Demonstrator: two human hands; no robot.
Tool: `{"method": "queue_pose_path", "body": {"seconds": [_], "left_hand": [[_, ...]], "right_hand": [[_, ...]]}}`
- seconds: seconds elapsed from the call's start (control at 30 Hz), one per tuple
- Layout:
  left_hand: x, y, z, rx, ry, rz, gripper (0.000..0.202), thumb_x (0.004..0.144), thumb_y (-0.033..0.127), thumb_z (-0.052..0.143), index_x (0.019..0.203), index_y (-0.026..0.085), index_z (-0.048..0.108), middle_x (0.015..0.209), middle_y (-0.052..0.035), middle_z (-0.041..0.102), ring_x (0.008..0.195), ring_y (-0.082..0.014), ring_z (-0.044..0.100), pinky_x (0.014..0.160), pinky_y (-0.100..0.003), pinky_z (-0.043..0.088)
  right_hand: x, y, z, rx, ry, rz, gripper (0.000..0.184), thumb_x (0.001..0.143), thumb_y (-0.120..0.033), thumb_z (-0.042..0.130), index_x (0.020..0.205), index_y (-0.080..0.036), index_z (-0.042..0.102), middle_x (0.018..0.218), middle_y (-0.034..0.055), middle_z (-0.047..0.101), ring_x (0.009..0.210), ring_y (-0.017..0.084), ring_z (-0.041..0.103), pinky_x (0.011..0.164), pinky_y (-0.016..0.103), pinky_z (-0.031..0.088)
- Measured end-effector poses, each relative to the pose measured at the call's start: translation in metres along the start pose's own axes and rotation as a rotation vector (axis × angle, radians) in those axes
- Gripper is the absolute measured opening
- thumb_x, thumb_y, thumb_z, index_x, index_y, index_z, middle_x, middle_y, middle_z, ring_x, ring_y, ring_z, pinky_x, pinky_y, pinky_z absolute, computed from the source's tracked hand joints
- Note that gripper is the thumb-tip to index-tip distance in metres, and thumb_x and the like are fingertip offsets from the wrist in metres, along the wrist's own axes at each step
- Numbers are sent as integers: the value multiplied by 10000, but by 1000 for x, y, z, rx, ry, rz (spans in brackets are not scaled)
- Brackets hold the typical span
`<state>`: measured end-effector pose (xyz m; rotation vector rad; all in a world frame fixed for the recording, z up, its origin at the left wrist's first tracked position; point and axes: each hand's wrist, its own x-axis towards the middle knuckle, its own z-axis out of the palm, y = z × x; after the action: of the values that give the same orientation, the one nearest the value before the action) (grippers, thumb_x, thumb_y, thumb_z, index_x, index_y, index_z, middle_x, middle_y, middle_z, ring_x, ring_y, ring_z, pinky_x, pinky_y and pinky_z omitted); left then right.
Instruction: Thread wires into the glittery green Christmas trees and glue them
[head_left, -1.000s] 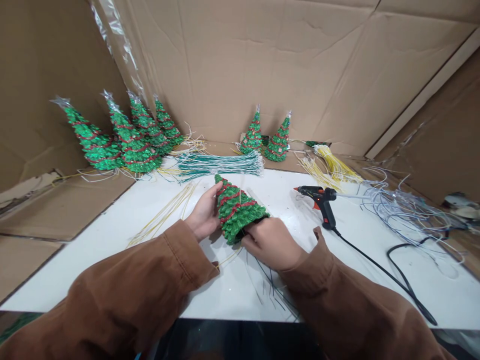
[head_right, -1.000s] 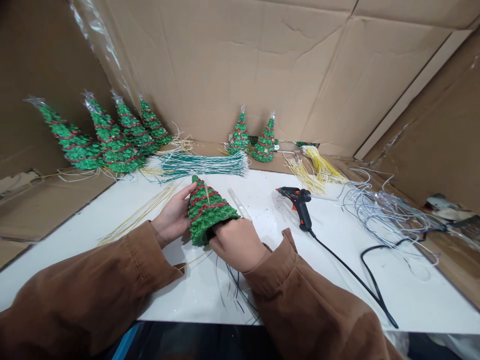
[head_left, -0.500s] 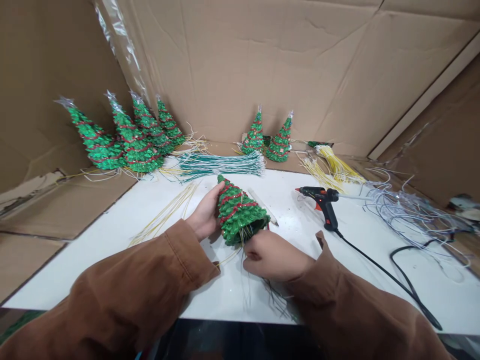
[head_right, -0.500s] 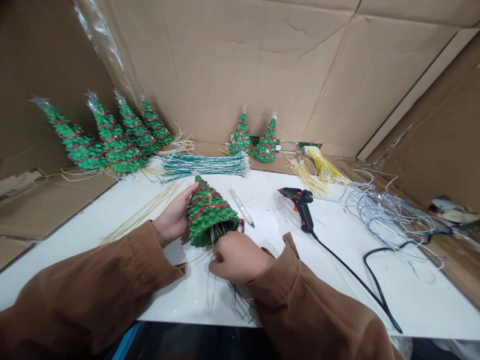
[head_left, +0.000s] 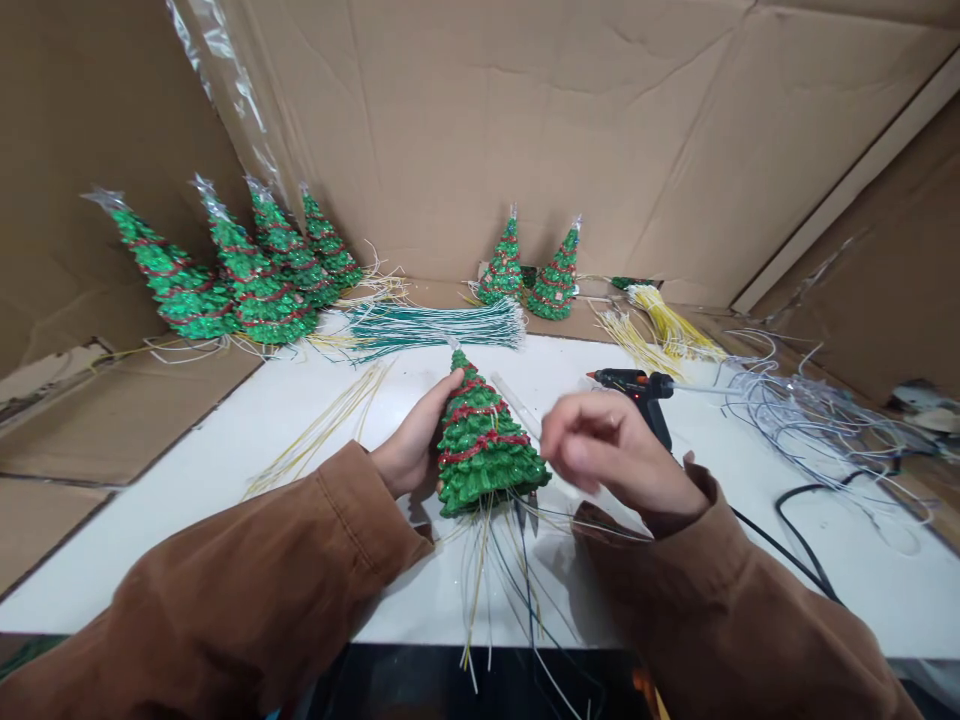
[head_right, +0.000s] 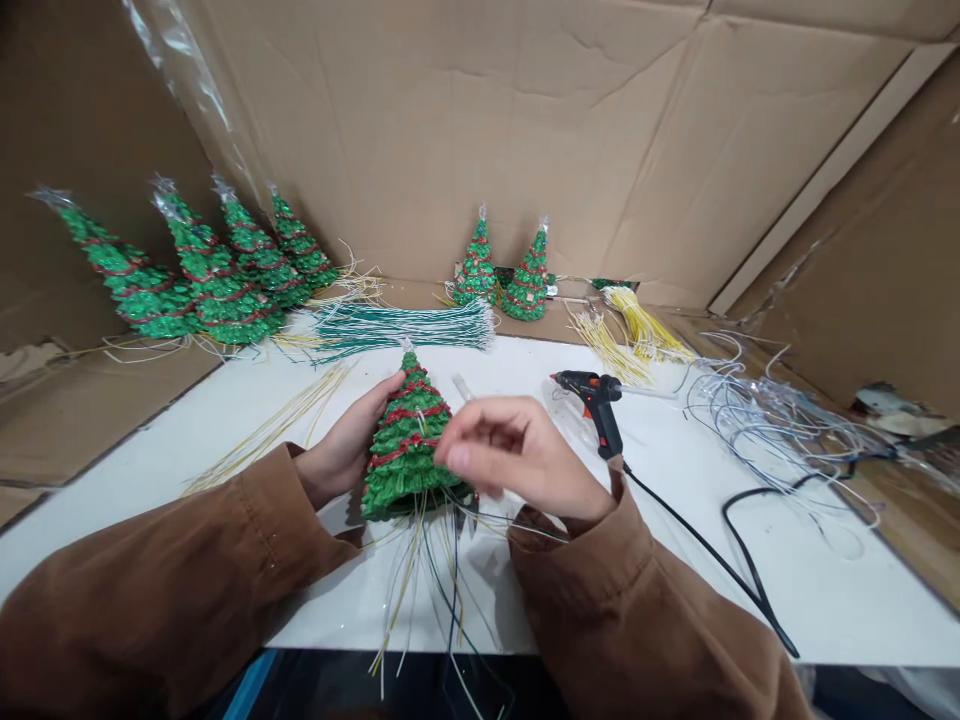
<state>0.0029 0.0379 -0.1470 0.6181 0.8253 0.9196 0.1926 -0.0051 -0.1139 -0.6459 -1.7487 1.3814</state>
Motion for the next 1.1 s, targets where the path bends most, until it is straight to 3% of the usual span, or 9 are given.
{"method": "queue_pose_path", "body": {"seconds": [0.03,0.1,0.27,0.77,0.93,1.0,1.1], "left_hand": [[-2,-1,2,18,-3,9,323,873,386,479,709,147,621,653,-45,678,545,-153,628,599,-258,515],[-4,-2,4,54,-31,34,315,885,370,462,745,150,637,690,-47,693,591,-158,643,633,-255,516],[-8,-2,6,116,-75,38,312,894,357,451,793,143,655,756,-65,712,641,-169,653,653,-252,506],[-8,-4,5,123,-55,71,326,899,337,439,810,134,678,771,-69,717,653,-174,656,683,-264,505],[-7,-6,5,82,-78,85,304,885,333,452,814,134,671,737,-67,709,603,-182,645,649,-290,514],[-5,-6,2,43,-88,88,303,877,341,454,767,142,655,675,-51,688,556,-170,625,596,-278,511],[-2,-2,-3,-5,-112,128,310,867,339,451,668,158,605,564,-20,620,479,-142,576,544,-254,499]], "right_hand": [[3,3,2,-24,173,-47,259,760,-444,678,782,-188,647,555,-44,522,437,67,428,413,192,348],[9,9,7,-97,339,-97,213,758,-384,693,831,-190,646,609,-37,546,508,76,478,480,200,405],[14,17,11,-186,252,-96,126,815,-286,640,880,-180,659,798,8,590,669,96,528,570,218,430],[14,20,3,-378,148,-152,147,839,-281,624,780,-168,696,739,27,603,698,136,542,612,278,414],[14,17,-2,-363,128,-169,163,827,-336,633,796,-206,727,826,23,532,797,139,536,655,266,440],[16,19,-8,-359,197,-147,218,865,-359,570,846,-199,717,855,28,544,777,130,535,650,261,440],[19,29,-21,-541,455,-10,323,930,-348,420,944,-144,671,831,49,608,667,122,535,602,259,433]]}}
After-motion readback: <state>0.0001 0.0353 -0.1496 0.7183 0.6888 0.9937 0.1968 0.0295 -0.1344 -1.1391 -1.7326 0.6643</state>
